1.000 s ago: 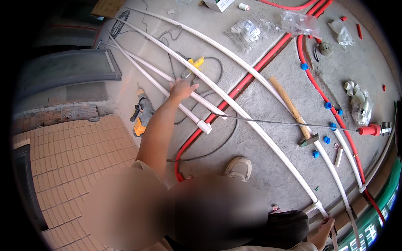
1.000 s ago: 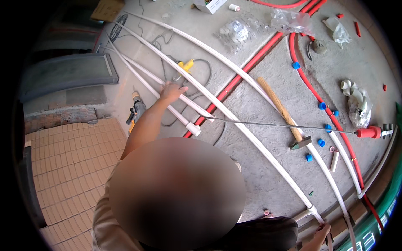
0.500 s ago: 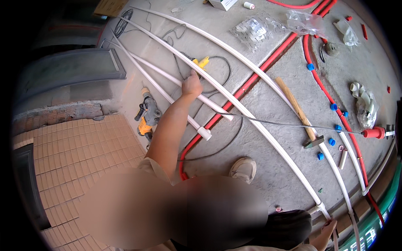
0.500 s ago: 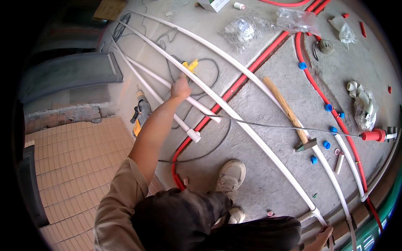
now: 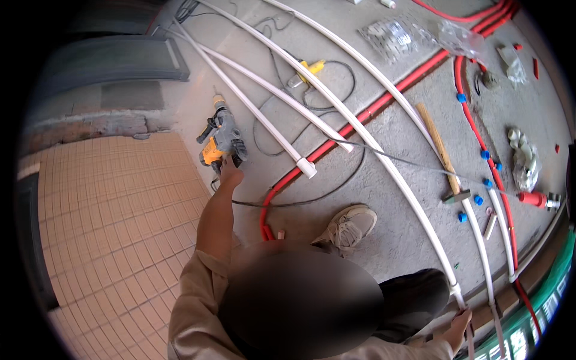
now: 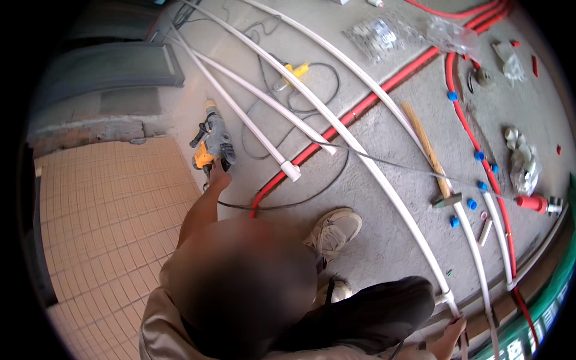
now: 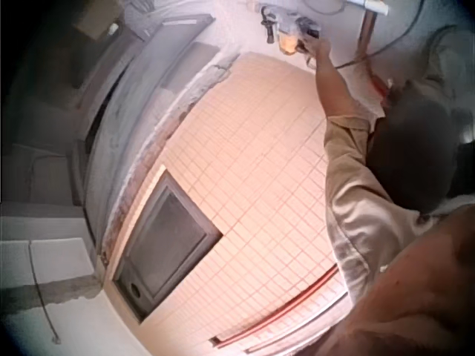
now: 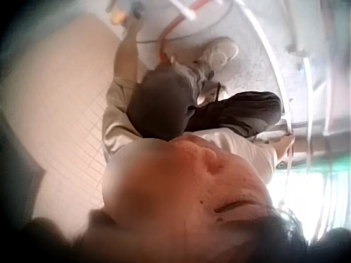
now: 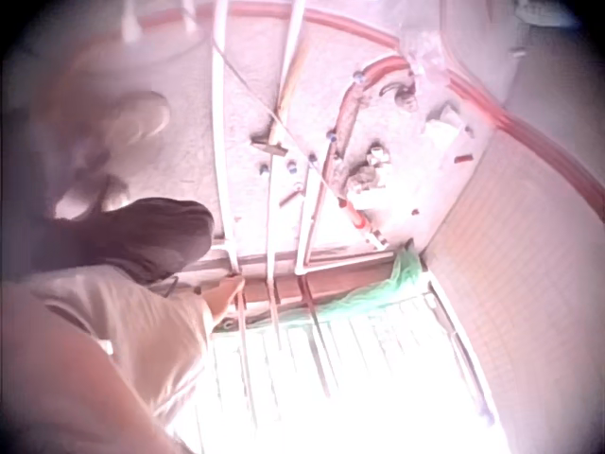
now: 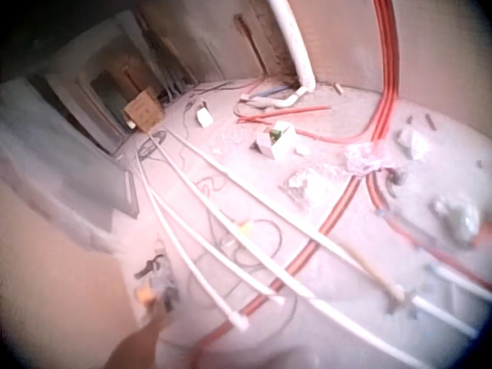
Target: The person assembles white PVC pipes and fittings on a concrete floor, using a hammer to secure them. They then use a power drill to create holes in the floor and insert green plastic anchors. Finally, they use pliers to cut red plastic caps and attach them to the pipe ends.
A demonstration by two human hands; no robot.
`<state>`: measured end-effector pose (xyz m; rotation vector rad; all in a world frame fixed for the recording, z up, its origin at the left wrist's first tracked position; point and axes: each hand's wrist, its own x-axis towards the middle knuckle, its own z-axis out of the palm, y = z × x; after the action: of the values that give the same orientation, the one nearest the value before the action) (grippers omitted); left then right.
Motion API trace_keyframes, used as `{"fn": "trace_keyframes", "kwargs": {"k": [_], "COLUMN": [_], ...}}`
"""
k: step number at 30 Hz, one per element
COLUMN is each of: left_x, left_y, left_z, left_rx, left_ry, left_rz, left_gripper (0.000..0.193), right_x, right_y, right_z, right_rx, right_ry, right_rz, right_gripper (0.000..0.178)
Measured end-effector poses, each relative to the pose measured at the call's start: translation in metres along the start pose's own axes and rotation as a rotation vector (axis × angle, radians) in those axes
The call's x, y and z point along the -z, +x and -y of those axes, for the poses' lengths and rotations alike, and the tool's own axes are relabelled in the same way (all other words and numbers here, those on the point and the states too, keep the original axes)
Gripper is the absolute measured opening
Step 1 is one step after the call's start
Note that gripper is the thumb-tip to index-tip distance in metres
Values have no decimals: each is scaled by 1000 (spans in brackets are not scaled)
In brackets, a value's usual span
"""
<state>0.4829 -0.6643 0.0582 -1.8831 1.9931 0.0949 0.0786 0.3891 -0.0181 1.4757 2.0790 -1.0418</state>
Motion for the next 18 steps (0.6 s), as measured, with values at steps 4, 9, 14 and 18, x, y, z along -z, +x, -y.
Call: {"fn": "trace_keyframes", "kwargs": {"k": [4, 9, 14, 18], "left_x": [-29, 8, 194, 329], "left_y": [24, 40, -82, -162], "left_z": [51, 56, -58, -38], "left_rx": [-175, -369, -217, -422], "left_ry": [-43, -422, -828, -876], "left_rz": [40, -122, -55, 145], "left_gripper": [102, 69, 3, 14], "right_x": [-12, -61, -28, -42], "right_y": [-9, -66, -136, -205], "right_z": [5, 1, -51, -66], "right_rx": [-111, 154, 428, 381], "right_ry": [261, 97, -238, -352], "right_rz": [-96, -301, -350, -310], "right_gripper": [45, 55, 47, 47]}}
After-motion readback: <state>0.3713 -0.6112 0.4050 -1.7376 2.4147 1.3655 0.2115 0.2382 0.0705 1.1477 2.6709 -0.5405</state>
